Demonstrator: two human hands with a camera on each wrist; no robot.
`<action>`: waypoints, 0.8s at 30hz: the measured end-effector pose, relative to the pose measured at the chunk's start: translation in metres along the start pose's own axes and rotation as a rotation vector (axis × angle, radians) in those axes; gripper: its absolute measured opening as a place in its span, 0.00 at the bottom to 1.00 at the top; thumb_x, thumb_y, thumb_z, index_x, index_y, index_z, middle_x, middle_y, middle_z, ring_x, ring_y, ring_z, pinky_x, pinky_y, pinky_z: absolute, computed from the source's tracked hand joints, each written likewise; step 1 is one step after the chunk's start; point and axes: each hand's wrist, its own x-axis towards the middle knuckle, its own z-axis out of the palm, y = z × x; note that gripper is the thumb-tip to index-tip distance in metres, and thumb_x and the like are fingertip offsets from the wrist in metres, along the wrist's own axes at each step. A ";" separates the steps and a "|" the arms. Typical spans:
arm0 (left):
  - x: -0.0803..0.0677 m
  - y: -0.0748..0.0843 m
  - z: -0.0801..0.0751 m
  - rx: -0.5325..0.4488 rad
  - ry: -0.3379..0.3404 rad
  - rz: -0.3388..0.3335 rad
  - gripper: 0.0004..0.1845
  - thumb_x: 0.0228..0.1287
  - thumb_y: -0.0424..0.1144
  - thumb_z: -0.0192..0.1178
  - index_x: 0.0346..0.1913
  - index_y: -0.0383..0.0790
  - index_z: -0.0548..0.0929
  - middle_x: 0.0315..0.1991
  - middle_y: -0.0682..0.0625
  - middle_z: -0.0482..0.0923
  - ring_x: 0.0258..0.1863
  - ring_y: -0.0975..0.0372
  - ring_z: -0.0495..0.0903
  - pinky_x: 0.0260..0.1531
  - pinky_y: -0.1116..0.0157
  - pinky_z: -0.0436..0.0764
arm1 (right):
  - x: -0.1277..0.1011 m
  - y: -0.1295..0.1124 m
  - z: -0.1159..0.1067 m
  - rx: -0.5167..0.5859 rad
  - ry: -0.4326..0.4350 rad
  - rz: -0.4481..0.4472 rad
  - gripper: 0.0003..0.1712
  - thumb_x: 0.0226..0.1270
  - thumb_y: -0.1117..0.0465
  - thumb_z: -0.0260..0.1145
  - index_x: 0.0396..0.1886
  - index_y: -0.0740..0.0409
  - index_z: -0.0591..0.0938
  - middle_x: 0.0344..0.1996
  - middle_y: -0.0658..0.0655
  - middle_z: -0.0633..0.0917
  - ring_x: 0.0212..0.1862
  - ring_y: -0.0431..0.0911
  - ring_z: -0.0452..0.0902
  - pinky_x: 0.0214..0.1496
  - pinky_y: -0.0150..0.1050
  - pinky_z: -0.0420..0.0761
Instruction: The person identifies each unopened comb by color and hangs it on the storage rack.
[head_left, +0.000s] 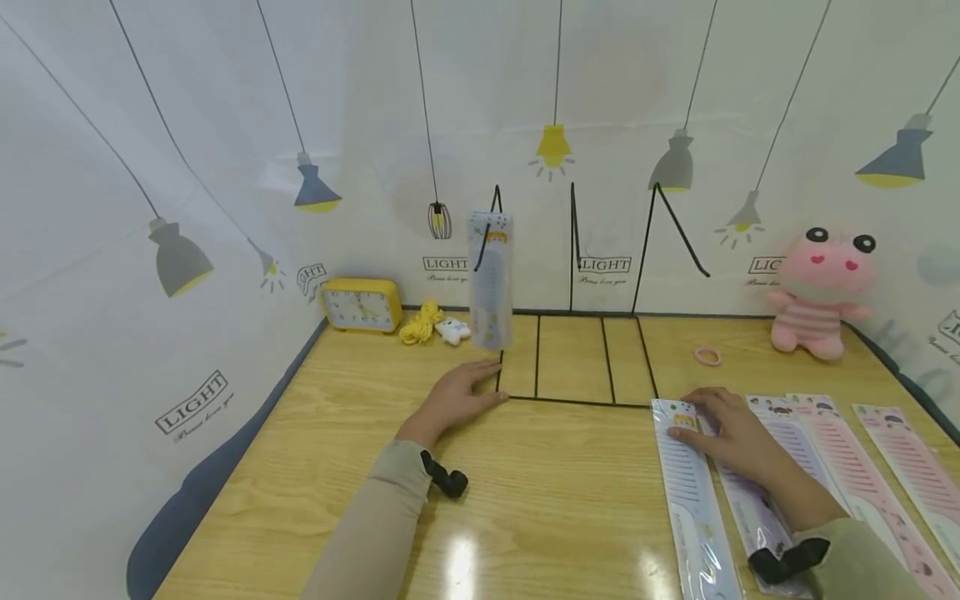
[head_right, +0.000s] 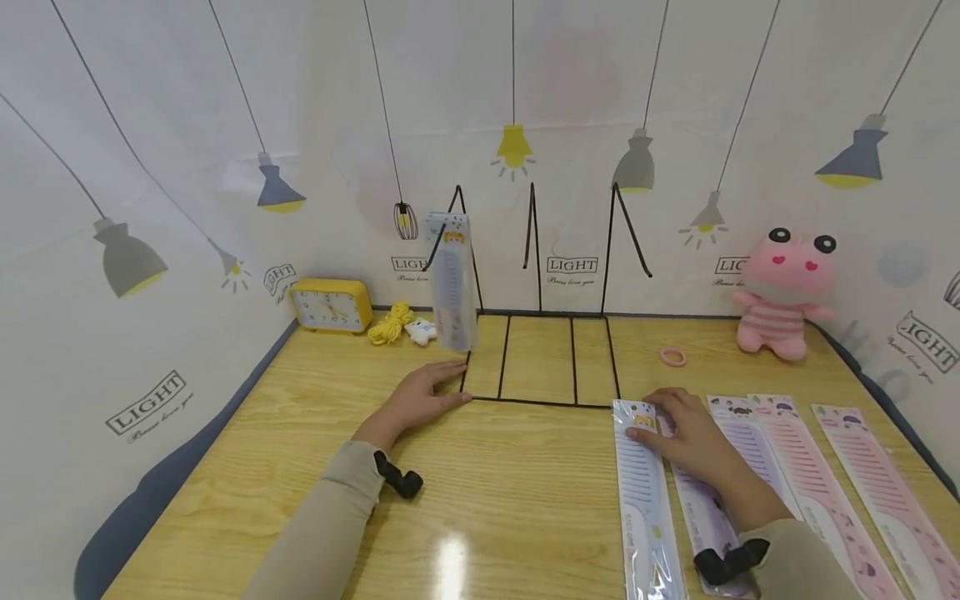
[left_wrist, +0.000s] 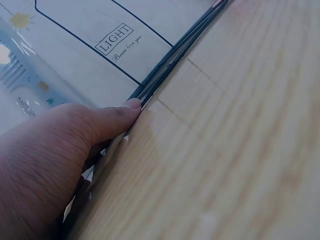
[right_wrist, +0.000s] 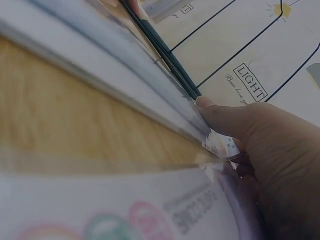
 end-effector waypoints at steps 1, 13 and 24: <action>0.000 0.000 0.000 0.000 -0.001 0.002 0.37 0.70 0.64 0.56 0.76 0.53 0.67 0.76 0.56 0.62 0.75 0.55 0.59 0.74 0.51 0.58 | 0.000 0.000 0.000 0.008 0.002 0.004 0.34 0.60 0.49 0.77 0.57 0.67 0.78 0.58 0.69 0.76 0.60 0.68 0.68 0.58 0.68 0.68; 0.001 -0.001 0.001 0.008 -0.010 -0.003 0.36 0.70 0.64 0.56 0.77 0.55 0.66 0.76 0.57 0.61 0.75 0.56 0.59 0.74 0.52 0.58 | 0.001 -0.005 0.000 0.035 0.006 -0.003 0.37 0.59 0.52 0.78 0.57 0.73 0.74 0.50 0.70 0.81 0.54 0.65 0.76 0.54 0.61 0.73; 0.001 -0.001 0.001 0.011 0.003 0.010 0.37 0.70 0.65 0.56 0.76 0.54 0.67 0.76 0.57 0.62 0.75 0.55 0.59 0.74 0.52 0.58 | -0.001 -0.006 -0.001 -0.016 0.023 -0.072 0.33 0.61 0.55 0.77 0.57 0.69 0.75 0.46 0.65 0.81 0.48 0.58 0.76 0.47 0.54 0.74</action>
